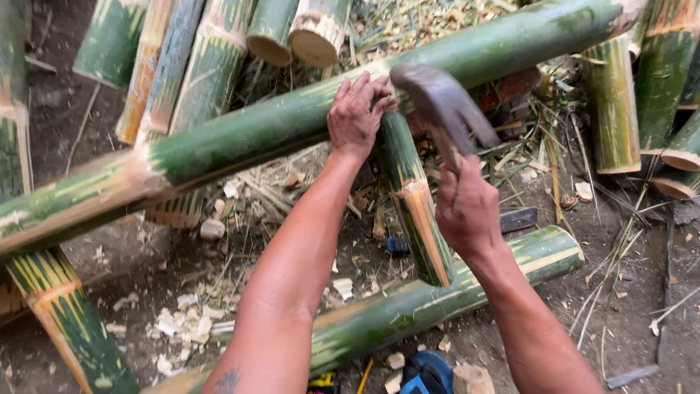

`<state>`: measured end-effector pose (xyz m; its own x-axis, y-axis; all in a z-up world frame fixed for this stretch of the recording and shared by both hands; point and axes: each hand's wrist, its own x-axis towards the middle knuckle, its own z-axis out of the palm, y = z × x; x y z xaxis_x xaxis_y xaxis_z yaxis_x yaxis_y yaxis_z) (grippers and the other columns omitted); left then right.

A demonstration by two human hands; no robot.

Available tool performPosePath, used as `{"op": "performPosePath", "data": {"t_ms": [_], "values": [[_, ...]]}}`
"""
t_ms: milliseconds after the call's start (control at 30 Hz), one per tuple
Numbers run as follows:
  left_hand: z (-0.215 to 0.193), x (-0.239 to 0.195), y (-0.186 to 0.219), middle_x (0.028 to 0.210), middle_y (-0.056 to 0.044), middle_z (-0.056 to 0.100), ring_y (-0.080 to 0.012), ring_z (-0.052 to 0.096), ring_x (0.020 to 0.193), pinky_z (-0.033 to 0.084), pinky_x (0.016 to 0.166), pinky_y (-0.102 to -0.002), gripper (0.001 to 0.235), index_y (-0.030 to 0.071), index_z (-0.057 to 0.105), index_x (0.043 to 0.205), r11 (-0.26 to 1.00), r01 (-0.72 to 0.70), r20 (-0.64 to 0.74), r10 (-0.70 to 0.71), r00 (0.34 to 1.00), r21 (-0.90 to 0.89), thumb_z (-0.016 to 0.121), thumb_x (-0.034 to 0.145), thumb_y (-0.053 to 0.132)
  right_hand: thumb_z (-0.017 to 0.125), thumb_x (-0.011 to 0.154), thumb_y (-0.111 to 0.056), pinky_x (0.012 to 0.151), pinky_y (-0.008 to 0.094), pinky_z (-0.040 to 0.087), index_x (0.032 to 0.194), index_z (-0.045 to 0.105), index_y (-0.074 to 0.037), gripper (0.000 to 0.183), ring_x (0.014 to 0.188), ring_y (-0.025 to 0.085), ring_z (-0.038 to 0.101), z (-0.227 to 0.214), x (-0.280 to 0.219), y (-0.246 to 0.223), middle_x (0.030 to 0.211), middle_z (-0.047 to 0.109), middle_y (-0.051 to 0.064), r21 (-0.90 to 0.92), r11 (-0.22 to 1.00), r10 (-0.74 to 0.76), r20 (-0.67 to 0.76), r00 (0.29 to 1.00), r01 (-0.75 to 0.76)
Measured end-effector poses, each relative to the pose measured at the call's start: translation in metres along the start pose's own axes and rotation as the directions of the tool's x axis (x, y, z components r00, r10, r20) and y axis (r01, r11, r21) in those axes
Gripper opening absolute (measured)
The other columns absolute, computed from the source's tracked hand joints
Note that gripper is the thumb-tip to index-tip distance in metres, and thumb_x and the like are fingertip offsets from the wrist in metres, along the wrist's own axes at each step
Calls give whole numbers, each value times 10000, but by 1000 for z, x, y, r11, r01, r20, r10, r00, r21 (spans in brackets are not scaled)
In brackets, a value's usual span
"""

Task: The person works with bamboo poles in an outdoor workshop. They use a hammer to split a bamboo pole, then measure and mark another pole with a tape measure and pencil. The person also handles and stacks cut bamboo sections.

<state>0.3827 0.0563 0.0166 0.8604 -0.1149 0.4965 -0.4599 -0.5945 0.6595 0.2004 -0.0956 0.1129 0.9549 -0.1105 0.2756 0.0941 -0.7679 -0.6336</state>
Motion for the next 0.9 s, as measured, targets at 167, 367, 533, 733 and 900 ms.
{"op": "performPosePath", "data": {"t_ms": [167, 367, 533, 733, 900], "values": [[0, -1, -5, 1267, 22, 748, -236, 656, 1277, 446, 1189, -447, 223, 245, 737, 1055, 999, 46, 38, -45, 998, -18, 759, 898, 402, 431, 1111, -250, 521, 547, 506, 1196, 490, -15, 256, 613, 427, 641, 3, 2, -1, 741, 646, 240, -179, 982, 70, 89, 994, -53], [-24, 5, -10, 1689, -138, 251, -385, 425, 1457, 401, 1198, -430, 1170, 210, 215, 1585, 980, -78, 240, 121, 963, -182, 921, 660, 334, 402, 1084, -215, 488, 518, 539, 1210, 463, -18, 242, 524, 400, 655, -11, 9, -4, 611, 597, 204, -19, 993, 117, 62, 991, -116], [-34, 5, -17, 1680, -162, 234, -371, 366, 1495, 330, 1237, -424, 1304, 208, -11, 1623, 997, -57, 395, 72, 916, -50, 919, 711, 142, 423, 1088, -198, 496, 536, 520, 1104, 456, -16, 185, 575, 425, 647, 2, 5, -3, 650, 617, 206, -183, 968, 203, 165, 965, -173], [-33, 1, -14, 1690, -203, 255, -366, 359, 1526, 278, 1286, -434, 1070, 132, 15, 1657, 991, -104, 355, 126, 926, -82, 565, 764, -80, 411, 1105, -227, 463, 508, 507, 1129, 468, 1, 236, 537, 378, 653, 18, 7, 7, 683, 627, 220, -33, 999, -15, -10, 1000, 14], [-34, 1, -13, 1687, -191, 285, -369, 371, 1525, 334, 1265, -405, 1053, 127, 74, 1656, 994, -65, 339, 91, 936, -87, 520, 728, -96, 489, 1107, -246, 525, 586, 441, 1093, 477, -23, 224, 611, 478, 610, 21, 11, 17, 666, 629, 236, -236, 971, 58, 50, 997, -45]]}}
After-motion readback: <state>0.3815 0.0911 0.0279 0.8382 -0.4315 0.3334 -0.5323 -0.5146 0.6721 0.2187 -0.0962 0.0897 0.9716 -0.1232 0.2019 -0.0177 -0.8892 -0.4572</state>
